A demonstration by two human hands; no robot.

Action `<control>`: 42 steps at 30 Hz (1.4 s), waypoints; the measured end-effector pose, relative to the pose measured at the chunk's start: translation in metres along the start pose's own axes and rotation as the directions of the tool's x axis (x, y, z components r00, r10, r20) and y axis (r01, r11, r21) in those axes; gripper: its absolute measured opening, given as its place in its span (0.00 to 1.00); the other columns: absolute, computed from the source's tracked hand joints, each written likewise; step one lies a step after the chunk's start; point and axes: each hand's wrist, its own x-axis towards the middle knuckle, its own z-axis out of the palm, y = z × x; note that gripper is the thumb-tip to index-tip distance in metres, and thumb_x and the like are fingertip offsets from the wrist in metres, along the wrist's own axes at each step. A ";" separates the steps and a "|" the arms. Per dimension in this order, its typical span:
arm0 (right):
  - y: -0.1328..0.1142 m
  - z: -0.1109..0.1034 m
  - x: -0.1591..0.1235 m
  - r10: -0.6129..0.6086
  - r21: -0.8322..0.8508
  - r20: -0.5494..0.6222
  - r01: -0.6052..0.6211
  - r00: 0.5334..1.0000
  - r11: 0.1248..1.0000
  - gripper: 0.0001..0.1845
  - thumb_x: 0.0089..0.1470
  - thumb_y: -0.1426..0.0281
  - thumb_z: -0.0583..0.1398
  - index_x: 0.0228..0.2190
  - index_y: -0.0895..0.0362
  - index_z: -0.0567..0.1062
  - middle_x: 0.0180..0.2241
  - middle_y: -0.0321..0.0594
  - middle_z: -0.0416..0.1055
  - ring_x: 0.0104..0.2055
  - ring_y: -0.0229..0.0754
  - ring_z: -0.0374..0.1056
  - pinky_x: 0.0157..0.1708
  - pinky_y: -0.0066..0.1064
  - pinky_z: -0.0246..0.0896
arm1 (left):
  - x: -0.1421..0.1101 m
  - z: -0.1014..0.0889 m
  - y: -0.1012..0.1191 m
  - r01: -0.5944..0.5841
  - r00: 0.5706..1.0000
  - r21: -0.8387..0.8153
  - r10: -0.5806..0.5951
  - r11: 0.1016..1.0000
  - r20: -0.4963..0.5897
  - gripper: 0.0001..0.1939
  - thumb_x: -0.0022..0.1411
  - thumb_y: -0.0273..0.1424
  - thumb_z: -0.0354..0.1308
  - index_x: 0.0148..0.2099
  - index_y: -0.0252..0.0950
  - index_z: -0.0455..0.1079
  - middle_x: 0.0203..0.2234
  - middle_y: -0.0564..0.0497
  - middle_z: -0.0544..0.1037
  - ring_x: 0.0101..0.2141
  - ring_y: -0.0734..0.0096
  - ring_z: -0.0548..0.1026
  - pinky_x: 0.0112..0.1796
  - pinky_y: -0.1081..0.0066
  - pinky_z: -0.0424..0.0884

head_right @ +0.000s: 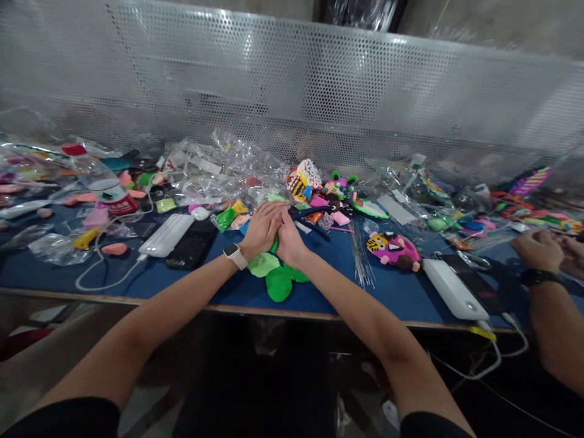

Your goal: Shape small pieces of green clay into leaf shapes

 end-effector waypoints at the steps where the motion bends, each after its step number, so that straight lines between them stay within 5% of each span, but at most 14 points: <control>1: 0.000 -0.002 0.001 -0.004 -0.004 0.002 0.004 1.000 1.000 0.31 0.58 0.36 0.65 0.47 0.48 0.81 0.53 0.43 0.84 0.70 0.57 0.72 0.61 0.49 0.80 | 0.001 0.001 0.000 0.008 1.000 -0.020 -0.009 1.000 -0.016 0.30 0.84 0.45 0.37 0.62 0.43 0.80 0.63 0.44 0.82 0.67 0.53 0.75 0.74 0.43 0.59; 9: -0.013 -0.019 -0.007 0.008 -0.186 -0.001 -0.008 1.000 0.982 0.27 0.47 0.62 0.79 0.49 0.46 0.83 0.46 0.36 0.85 0.52 0.47 0.82 0.50 0.35 0.80 | 0.005 -0.002 0.004 0.151 0.943 -0.466 -0.268 0.872 -0.196 0.35 0.83 0.56 0.37 0.57 0.41 0.79 0.57 0.40 0.84 0.61 0.57 0.80 0.66 0.53 0.73; 15: -0.023 -0.013 -0.009 0.018 -0.200 -0.035 -0.025 0.999 0.979 0.22 0.43 0.68 0.76 0.44 0.51 0.85 0.42 0.38 0.87 0.43 0.48 0.83 0.46 0.39 0.81 | 0.006 0.002 -0.015 0.193 0.868 -0.544 -0.401 0.816 -0.293 0.36 0.82 0.59 0.36 0.53 0.39 0.77 0.50 0.41 0.85 0.54 0.59 0.83 0.63 0.53 0.76; 20: -0.036 -0.019 -0.044 -0.051 -0.348 -0.173 -0.012 0.984 0.937 0.24 0.46 0.61 0.79 0.44 0.51 0.81 0.34 0.37 0.85 0.38 0.50 0.85 0.46 0.45 0.83 | 0.005 0.006 -0.019 0.191 0.893 -0.534 -0.371 0.824 -0.254 0.39 0.79 0.64 0.37 0.51 0.40 0.77 0.49 0.41 0.85 0.53 0.57 0.83 0.62 0.53 0.77; 25: -0.054 -0.055 -0.132 -0.357 -0.798 -0.221 0.042 0.908 0.601 0.27 0.52 0.53 0.79 0.49 0.51 0.84 0.44 0.43 0.86 0.46 0.53 0.86 0.50 0.45 0.83 | 0.005 0.015 -0.016 0.192 0.932 -0.526 -0.322 0.828 -0.167 0.39 0.79 0.65 0.37 0.49 0.40 0.78 0.47 0.42 0.85 0.52 0.56 0.83 0.60 0.53 0.78; 29: -0.049 -0.083 -0.178 -0.346 -0.755 -0.388 -0.080 0.854 0.650 0.29 0.50 0.48 0.79 0.45 0.52 0.83 0.35 0.43 0.85 0.36 0.52 0.84 0.41 0.47 0.85 | 0.005 0.021 -0.016 0.230 0.949 -0.441 -0.300 0.868 -0.096 0.34 0.82 0.59 0.38 0.50 0.41 0.77 0.46 0.44 0.86 0.47 0.58 0.83 0.55 0.56 0.79; 32: -0.041 -0.094 -0.183 -0.405 -0.842 -0.384 -0.135 0.830 0.522 0.31 0.48 0.46 0.78 0.46 0.52 0.84 0.34 0.41 0.83 0.35 0.51 0.82 0.38 0.46 0.83 | 0.005 0.020 -0.016 0.238 0.962 -0.347 -0.269 0.907 -0.044 0.26 0.84 0.50 0.44 0.50 0.39 0.77 0.46 0.44 0.86 0.44 0.58 0.83 0.50 0.57 0.79; 39: -0.045 -0.101 -0.179 -0.517 -0.980 -0.108 -0.179 0.849 -0.088 0.23 0.63 0.47 0.66 0.43 0.54 0.85 0.45 0.52 0.84 0.51 0.64 0.79 0.57 0.60 0.74 | 0.007 0.013 -0.013 0.196 0.980 -0.181 -0.190 0.964 0.052 0.12 0.82 0.35 0.51 0.53 0.38 0.76 0.50 0.44 0.86 0.51 0.58 0.83 0.56 0.60 0.77; 42: -0.056 -0.103 -0.164 -0.509 -0.971 0.023 -0.102 0.861 -0.216 0.26 0.70 0.46 0.60 0.46 0.55 0.84 0.50 0.56 0.82 0.57 0.65 0.77 0.64 0.63 0.70 | 0.006 0.011 -0.010 0.136 0.988 -0.115 -0.127 0.984 0.083 0.11 0.80 0.33 0.53 0.54 0.38 0.77 0.50 0.44 0.86 0.51 0.57 0.83 0.57 0.59 0.77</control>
